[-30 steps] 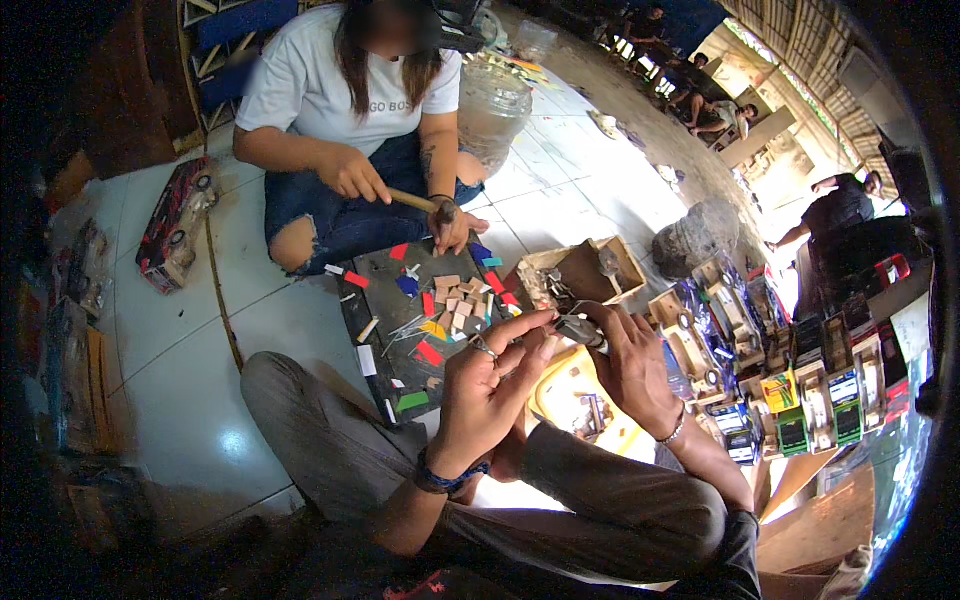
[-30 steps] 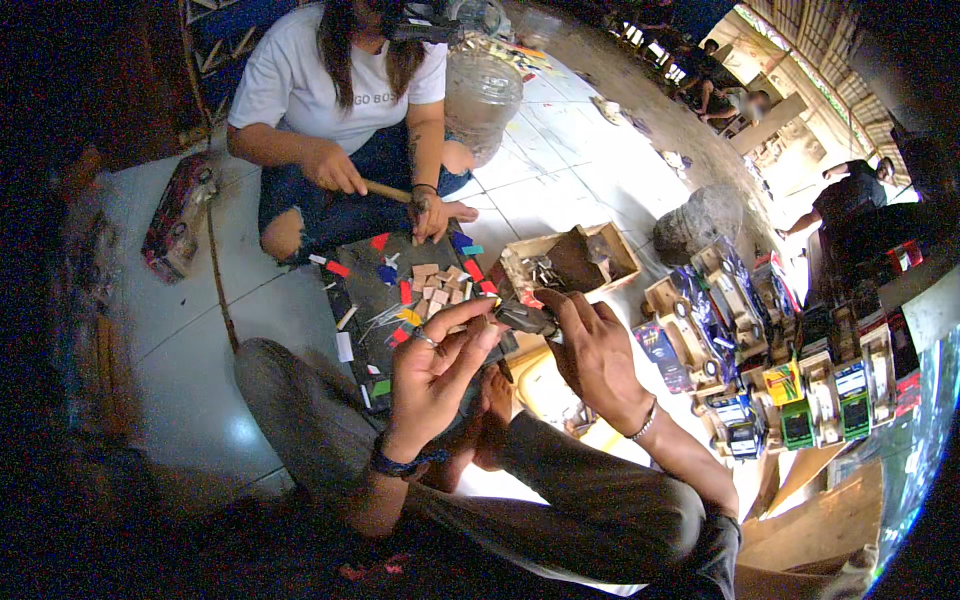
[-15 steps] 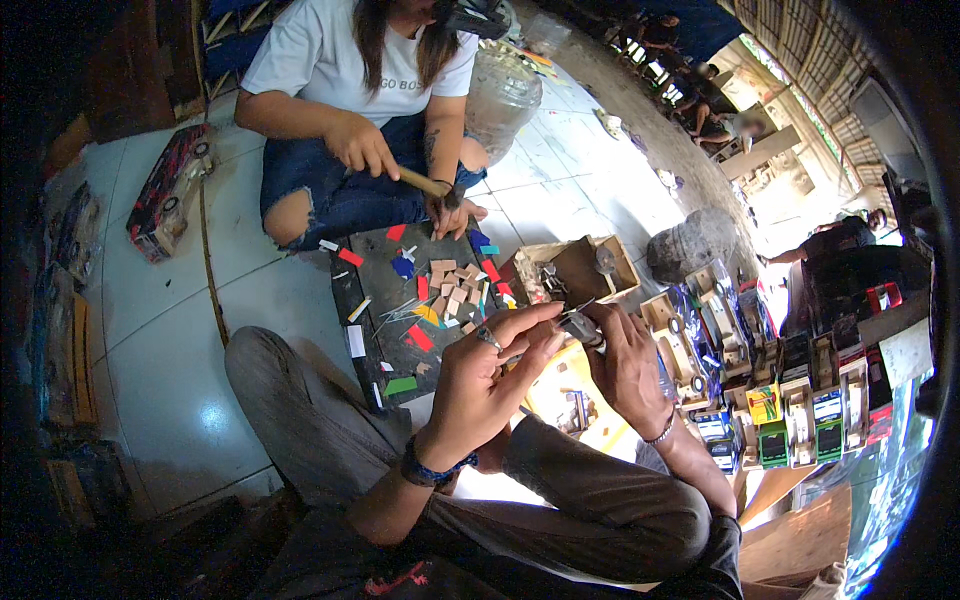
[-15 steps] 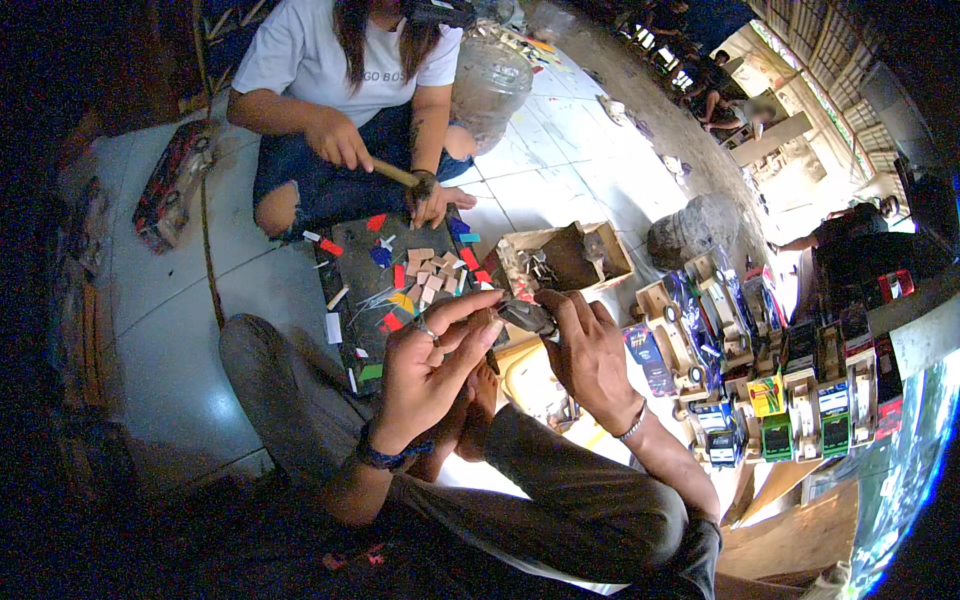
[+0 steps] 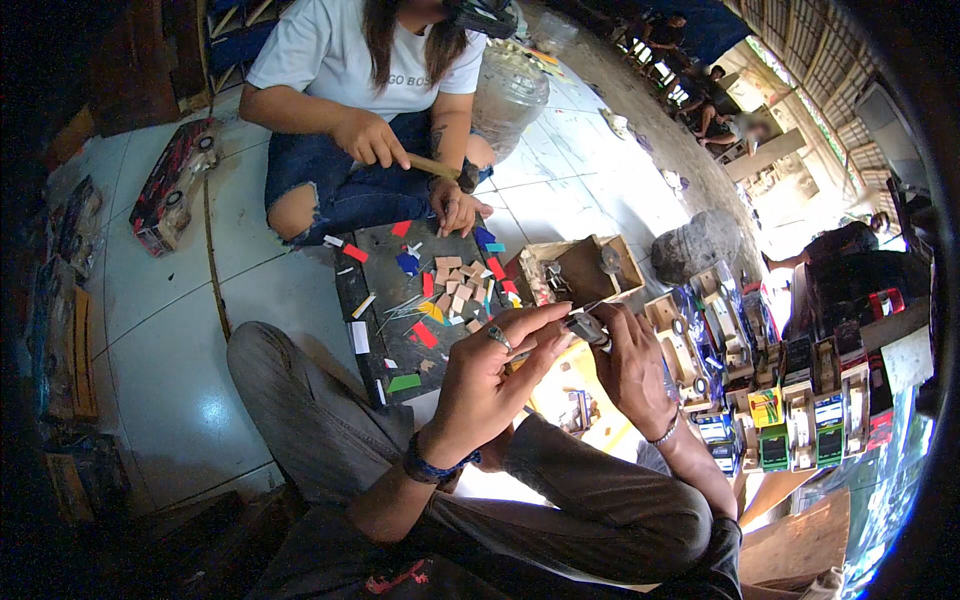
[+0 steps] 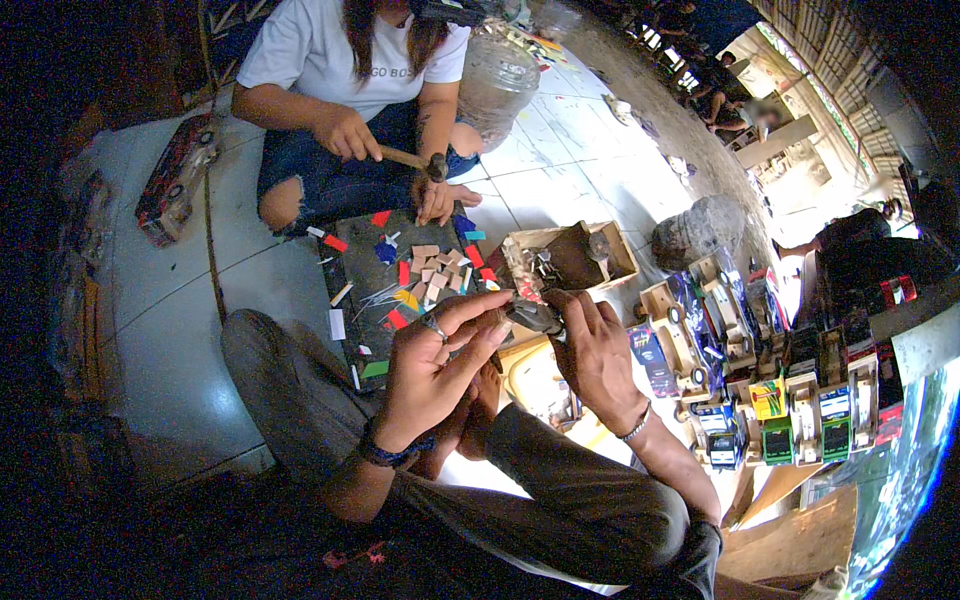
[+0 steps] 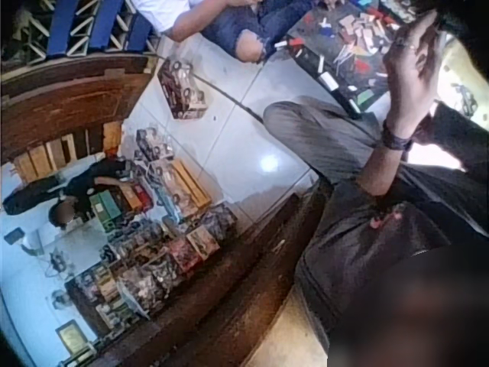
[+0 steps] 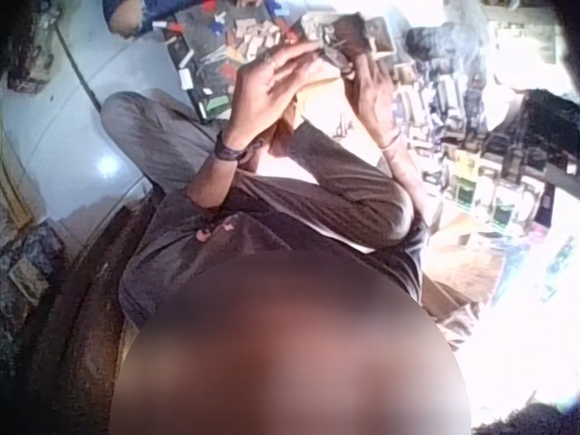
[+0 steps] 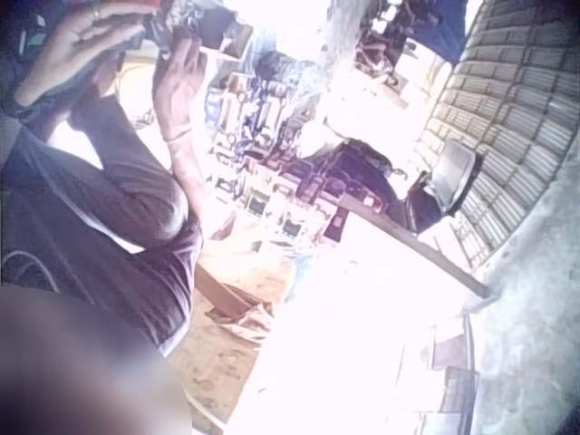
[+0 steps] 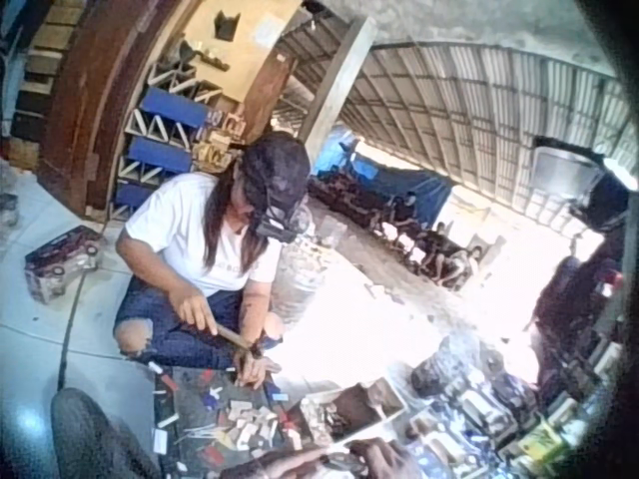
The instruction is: The person sits on the floor and uses pliers to manipulate small wooden pieces, repeatedly picking them up, adjusting them, and placing them into a container. A coworker nearby uses a hammer on similar items.
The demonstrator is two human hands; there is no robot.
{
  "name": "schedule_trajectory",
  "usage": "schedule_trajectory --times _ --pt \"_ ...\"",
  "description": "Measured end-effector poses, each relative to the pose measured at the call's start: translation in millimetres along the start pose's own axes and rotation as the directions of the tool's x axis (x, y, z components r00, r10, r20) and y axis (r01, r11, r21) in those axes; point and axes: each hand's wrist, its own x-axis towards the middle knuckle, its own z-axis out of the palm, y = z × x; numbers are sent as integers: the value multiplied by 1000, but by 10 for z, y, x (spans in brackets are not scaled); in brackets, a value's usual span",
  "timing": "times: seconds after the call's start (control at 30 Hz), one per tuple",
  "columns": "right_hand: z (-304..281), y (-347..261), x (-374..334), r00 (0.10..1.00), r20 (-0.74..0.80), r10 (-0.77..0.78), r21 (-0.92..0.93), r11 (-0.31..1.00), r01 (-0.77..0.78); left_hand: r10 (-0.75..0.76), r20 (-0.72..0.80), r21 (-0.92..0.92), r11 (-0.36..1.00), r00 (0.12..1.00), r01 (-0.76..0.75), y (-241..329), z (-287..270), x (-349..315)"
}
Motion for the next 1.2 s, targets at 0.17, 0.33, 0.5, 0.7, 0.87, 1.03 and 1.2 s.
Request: schedule_trajectory --times 0.17,0.33,0.5,0.7,0.87,1.03,1.2 --pt "11 -1 -3 1000 -7 3 -2 1000 -3 -115 50 -32 993 992 117 49 -15 -21" --pt "15 -5 -2 1000 2 9 -5 1000 -9 -112 47 -21 993 993 113 48 -24 -17" --pt "27 -5 2 1000 -13 0 3 1000 0 -57 25 -10 998 998 57 -2 -16 -15" --pt "39 -2 2 1000 -7 5 17 1000 -5 30 -14 -3 1000 999 -30 -54 5 0" --pt "57 5 2 999 -35 -24 -1 1000 24 16 -11 -13 1000 1000 -16 -52 6 -2" --pt "72 23 -5 999 -40 -26 9 1000 27 16 -7 -22 1000 1000 -16 -58 6 1" --pt "95 29 -16 999 -44 -22 1 1000 22 12 -10 -25 1000 1000 -12 -76 9 -1"
